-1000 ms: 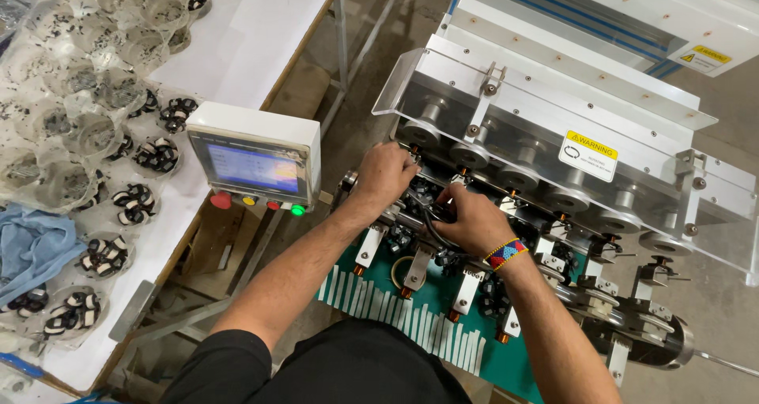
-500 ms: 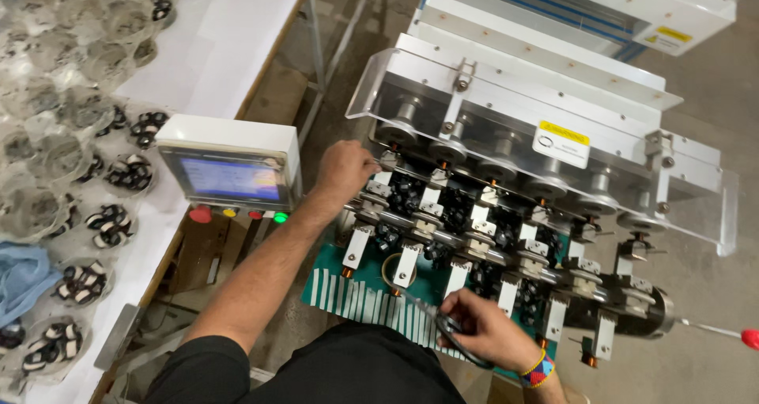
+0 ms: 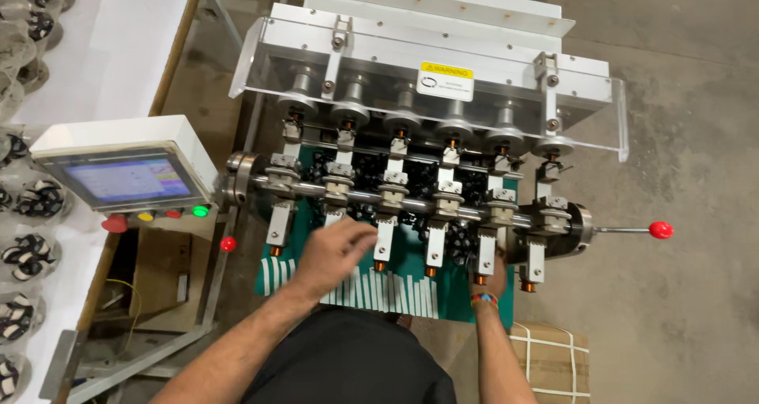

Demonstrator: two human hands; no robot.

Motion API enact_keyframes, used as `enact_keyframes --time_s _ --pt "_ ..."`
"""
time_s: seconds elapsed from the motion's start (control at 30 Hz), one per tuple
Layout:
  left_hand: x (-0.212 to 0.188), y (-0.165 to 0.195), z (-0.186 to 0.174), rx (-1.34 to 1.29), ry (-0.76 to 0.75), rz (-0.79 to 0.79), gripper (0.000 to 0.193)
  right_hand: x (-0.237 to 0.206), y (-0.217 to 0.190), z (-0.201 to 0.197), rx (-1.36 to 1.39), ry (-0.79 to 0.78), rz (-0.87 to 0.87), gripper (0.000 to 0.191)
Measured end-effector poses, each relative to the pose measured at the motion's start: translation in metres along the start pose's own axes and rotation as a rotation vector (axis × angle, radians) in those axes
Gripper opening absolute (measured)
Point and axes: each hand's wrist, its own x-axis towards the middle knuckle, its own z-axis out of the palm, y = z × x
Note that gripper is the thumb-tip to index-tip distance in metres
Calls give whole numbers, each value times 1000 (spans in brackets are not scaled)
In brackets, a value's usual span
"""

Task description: The person operates a multi-station assembly machine, uses shears to trim small parts, and assembles black and white components by hand. They place the assembled units on the machine tray and wipe the surface with a cloth.

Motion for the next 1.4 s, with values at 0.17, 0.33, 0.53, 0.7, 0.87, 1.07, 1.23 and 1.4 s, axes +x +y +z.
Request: enact_keyframes --time_s 0.17,0.33,0.53,0.7,0.87,1.07,1.23,1.4 --pt "-30 35 111 36 -479 226 20 63 -14 16 743 -67 159 34" --pt "-33 62 189 99 -528 237 24 50 4 5 -15 -61 -408 55" --pt "22 88 278 -41 -76 -138 36 -48 62 -28 409 -458 -351 43" --pt "36 77 366 16 11 -85 22 -97 109 -81 271 -645 -245 26" --pt "4 15 424 576 -300 196 20 -79 126 -134 -33 -659 -93 29" --pt "-16 -45 374 688 -393 233 16 -23 83 -156 571 -488 -40 38" --pt "-48 -22 326 430 -540 104 28 -4 37 -122 1161 -855 433 43" --pt "-76 4 278 81 -453 81 21 -3 27 -116 1065 -755 520 42"
